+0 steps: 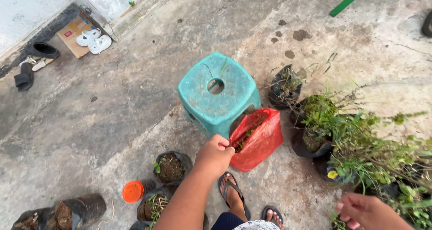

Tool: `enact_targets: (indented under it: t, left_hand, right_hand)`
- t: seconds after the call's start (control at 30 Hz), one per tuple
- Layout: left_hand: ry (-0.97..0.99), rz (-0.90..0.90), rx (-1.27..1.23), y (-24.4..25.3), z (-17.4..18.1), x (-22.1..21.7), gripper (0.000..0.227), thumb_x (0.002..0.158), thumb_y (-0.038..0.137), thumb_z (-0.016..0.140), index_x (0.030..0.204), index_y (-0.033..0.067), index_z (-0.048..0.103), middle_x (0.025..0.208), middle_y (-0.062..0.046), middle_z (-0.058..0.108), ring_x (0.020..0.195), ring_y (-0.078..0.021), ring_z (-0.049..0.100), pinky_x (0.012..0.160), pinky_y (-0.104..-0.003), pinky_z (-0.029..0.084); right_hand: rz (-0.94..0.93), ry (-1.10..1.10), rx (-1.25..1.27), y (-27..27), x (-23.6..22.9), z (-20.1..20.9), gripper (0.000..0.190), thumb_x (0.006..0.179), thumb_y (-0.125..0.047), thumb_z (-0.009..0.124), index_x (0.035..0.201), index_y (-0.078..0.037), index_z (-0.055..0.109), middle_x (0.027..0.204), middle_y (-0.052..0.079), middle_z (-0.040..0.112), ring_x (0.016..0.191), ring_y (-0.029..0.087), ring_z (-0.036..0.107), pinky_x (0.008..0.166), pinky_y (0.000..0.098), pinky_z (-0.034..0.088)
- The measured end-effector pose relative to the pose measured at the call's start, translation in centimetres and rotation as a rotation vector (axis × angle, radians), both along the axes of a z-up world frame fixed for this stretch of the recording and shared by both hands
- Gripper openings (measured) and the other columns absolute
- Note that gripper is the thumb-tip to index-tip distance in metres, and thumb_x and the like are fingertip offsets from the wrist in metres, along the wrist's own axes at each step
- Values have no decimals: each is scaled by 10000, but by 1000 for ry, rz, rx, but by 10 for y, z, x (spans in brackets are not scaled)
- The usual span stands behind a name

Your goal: Manually removing weeds from plants growing in polybags and placing the weeds into a red plastic bag.

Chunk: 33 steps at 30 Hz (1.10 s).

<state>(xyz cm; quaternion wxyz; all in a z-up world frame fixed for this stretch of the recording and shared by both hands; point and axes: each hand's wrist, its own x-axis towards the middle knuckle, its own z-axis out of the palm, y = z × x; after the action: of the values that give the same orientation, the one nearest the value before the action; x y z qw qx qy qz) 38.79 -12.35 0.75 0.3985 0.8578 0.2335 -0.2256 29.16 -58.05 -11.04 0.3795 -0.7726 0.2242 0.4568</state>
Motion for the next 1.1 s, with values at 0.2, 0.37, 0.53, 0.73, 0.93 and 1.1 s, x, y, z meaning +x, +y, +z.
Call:
enact_targets:
  t: [0.2,0.37,0.53,0.73,0.93,1.1]
  left_hand:
    - [54,-5,-8,42,8,78,381,832,303,726,1173,155,645,1162,-80,733,1075,-265,707,927,-394,543]
    - [56,-21,-16,66,20,142,383,847,320,719,1179,151,630,1172,-71,733,1060,-268,715,923,-408,546]
    - [-28,-43,0,67,33,199,336,822,301,743,1113,150,675,1111,-88,736,1028,-252,711,894,-402,556]
    - [-99,-89,18,36,41,260,258,815,284,714,1041,160,694,1017,-67,758,959,-240,723,851,-395,557]
    - [-228,-172,84,-7,22,329,197,827,236,672,995,137,702,976,-105,758,916,-275,723,839,-399,560]
    - [-254,-225,74,-55,-12,385,178,827,213,654,979,126,688,980,-88,763,909,-262,738,817,-393,572]
  right_hand:
    - [-19,32,-125,-4,13,-73,261,933,-347,742,955,-88,719,752,65,689,725,120,624,738,304,547]
    - [14,95,-168,49,66,-21,284,940,-366,714,932,-83,700,773,45,696,736,140,644,744,313,597]
    - [-134,37,-43,91,108,26,350,996,-377,701,953,-35,639,804,72,677,753,200,630,742,361,607]
    - [-156,-10,50,94,158,29,297,983,-349,688,985,-55,725,810,71,692,755,204,648,709,359,570]
    - [-180,75,-6,76,223,17,294,989,-364,675,1023,-77,730,858,49,756,789,184,695,716,325,507]
    - [-198,114,43,59,277,10,295,988,-369,666,1019,-83,730,857,72,770,791,193,704,722,351,534]
